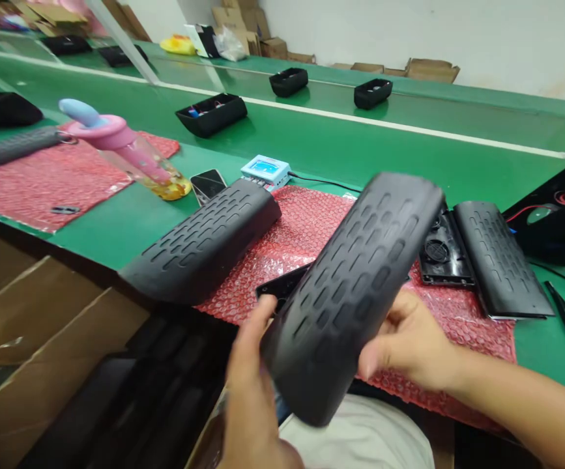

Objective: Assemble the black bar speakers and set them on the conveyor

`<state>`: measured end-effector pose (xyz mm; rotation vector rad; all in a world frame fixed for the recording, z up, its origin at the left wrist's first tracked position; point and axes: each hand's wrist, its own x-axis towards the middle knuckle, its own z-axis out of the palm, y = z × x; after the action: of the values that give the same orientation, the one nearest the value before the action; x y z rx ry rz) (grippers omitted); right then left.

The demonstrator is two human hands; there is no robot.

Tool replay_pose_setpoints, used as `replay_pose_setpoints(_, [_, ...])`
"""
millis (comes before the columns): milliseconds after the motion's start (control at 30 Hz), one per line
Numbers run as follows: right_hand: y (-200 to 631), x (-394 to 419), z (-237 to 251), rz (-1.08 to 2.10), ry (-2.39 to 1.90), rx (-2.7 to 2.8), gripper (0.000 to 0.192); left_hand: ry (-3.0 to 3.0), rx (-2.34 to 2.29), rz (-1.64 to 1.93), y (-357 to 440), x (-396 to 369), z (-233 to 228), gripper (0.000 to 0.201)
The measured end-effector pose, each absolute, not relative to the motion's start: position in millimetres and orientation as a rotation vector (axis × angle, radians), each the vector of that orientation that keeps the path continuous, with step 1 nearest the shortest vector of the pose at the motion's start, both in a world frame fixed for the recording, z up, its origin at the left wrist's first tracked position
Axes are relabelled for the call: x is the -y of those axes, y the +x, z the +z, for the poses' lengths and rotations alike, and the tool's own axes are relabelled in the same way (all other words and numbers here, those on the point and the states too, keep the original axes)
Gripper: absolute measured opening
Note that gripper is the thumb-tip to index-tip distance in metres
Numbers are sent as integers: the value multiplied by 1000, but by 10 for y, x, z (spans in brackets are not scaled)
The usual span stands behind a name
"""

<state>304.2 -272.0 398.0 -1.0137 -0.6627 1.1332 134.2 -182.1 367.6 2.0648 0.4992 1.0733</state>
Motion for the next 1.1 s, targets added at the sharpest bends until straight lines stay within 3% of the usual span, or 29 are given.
replay_pose_setpoints(67, [2926, 2734, 3961, 1176, -965, 731, 35, 2244, -497, 1082, 1380, 1814, 3683, 102])
replay_pose_setpoints(233, [2973, 2695, 3880, 1287, -1017, 812, 18, 2398, -252, 1202, 1439, 1411, 3670, 78])
replay_pose_setpoints(367, [3052, 2674, 3850, 1649, -1200, 933, 35, 2436, 1, 1131, 1475, 974, 3569, 71])
replay_pose_setpoints(433, [3061, 2709, 3915, 1667, -1329, 1180, 31, 2459, 60, 999, 1473, 872, 3512, 69])
replay_pose_setpoints(500, [3080, 2764, 4015, 1429, -1460, 1458, 21, 2485, 39, 864, 1451, 857, 3454, 76])
replay_pose_setpoints(633, [3255, 2822, 4159, 589, -1671, 1786, 9, 2383, -97, 815, 1395, 946, 3315, 98])
replay_pose_setpoints(767, [3589, 2641, 4136, -22, -1847, 2121, 60, 2170, -135, 959, 1389, 1048, 3145, 101])
replay_pose_setpoints(867, [3797, 2418, 4092, -59, -1865, 2347, 90, 2012, -176, 1097, 1425, 1122, 3028, 102])
replay_pose_setpoints(1100, [3895, 2253, 4115, 28, -1762, 2528, 96, 1804, -125, 1313, 1520, 1196, 2906, 102])
